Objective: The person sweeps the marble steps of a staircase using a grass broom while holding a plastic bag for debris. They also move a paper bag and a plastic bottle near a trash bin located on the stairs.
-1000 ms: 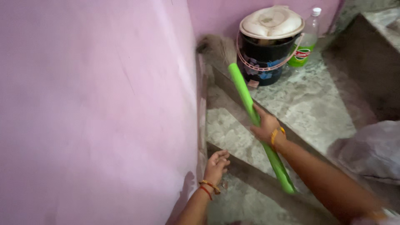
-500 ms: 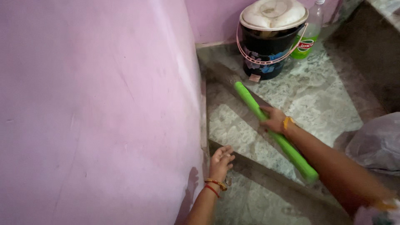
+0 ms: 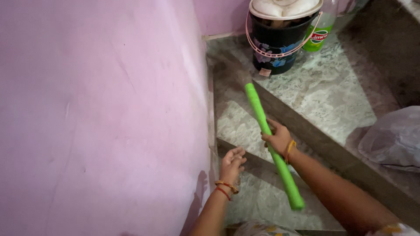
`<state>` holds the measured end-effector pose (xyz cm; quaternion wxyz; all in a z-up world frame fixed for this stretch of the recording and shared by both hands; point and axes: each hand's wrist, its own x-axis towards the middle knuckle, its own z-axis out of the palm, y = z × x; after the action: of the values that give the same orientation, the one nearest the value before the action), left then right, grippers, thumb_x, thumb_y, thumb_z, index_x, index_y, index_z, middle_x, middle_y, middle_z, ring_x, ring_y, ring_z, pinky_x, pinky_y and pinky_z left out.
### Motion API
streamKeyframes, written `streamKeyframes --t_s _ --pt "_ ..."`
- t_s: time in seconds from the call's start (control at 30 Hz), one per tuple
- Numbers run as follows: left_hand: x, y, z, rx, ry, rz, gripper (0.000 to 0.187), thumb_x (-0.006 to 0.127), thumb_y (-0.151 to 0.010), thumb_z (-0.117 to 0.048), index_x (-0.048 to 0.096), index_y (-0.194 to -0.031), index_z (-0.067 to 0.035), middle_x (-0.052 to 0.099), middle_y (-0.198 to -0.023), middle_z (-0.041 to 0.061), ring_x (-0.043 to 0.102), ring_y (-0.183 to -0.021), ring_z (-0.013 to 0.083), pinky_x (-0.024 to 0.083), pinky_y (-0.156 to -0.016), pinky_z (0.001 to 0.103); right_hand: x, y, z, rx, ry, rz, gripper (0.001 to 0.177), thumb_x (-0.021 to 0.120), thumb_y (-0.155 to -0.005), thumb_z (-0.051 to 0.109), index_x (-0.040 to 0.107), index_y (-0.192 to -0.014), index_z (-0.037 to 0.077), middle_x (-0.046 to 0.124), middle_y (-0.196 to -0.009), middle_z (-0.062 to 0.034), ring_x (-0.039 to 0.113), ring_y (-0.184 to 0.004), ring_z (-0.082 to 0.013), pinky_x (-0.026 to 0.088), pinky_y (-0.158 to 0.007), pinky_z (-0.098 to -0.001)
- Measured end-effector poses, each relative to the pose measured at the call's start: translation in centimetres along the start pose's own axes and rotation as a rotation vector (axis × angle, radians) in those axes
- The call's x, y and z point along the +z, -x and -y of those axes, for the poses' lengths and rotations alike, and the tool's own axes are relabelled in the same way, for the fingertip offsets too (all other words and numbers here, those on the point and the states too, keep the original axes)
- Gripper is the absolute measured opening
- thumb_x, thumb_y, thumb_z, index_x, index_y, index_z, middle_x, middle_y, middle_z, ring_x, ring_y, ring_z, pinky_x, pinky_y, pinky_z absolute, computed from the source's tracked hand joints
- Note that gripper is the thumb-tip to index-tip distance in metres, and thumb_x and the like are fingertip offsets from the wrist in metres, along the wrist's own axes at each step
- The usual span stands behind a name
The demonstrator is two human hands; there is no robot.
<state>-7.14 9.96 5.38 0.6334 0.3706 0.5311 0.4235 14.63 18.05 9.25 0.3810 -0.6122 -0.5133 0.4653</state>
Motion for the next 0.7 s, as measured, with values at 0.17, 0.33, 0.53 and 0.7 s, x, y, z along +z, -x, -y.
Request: streamKeyframes --t_s 0.17,0.33,0.53,0.7 --pt "0.8 0.3 0.0 -0.020 0.036 0.001 0.039 0.051 -0.099 -0.016 0.059 -0.137 -0.013 0.066 -0.140 0.005 0.067 -0.118 0.0206 0.053 -0.093 0.037 0.9 4.1 1.6 -0.167 0.491 -0.154 0.086 0.077 -0.074 0.016 0.045 -0.154 0.023 0.073 -0.100 -0.0255 0.074 -0.085 -0.0379 0.058 -0.077 -0.0444" --pt "0.6 0.2 0.7 -0.018 -0.042 0.005 0.039 0.049 -0.098 -0.017 0.060 -0.136 -0.014 0.066 -0.140 0.004 0.067 -0.116 0.0210 0.054 -0.092 0.038 2.9 0.7 1.4 -0.128 0.717 0.026 0.086 0.071 -0.074 0.015 0.043 -0.155 0.029 0.071 -0.110 -0.0243 0.069 -0.102 -0.0424 0.054 -0.089 -0.0490" --pt "0.5 -0.2 0.5 -0.018 0.084 0.015 0.038 0.052 -0.099 -0.018 0.057 -0.136 -0.013 0.065 -0.141 0.005 0.065 -0.115 0.0190 0.052 -0.093 0.036 2.1 1.7 -1.0 -0.153 0.650 0.054 0.083 0.076 -0.072 0.022 0.046 -0.150 0.030 0.074 -0.105 -0.0216 0.073 -0.095 -0.0376 0.058 -0.087 -0.0460" --pt "0.7 -0.3 -0.2 -0.022 0.063 0.005 0.037 0.053 -0.098 -0.019 0.060 -0.134 -0.014 0.067 -0.137 0.004 0.066 -0.111 0.0174 0.052 -0.090 0.035 1.2 3.7 -1.4 -0.187 0.566 -0.129 0.088 0.075 -0.072 0.020 0.043 -0.154 0.031 0.074 -0.107 -0.0198 0.073 -0.092 -0.0391 0.059 -0.084 -0.0476"
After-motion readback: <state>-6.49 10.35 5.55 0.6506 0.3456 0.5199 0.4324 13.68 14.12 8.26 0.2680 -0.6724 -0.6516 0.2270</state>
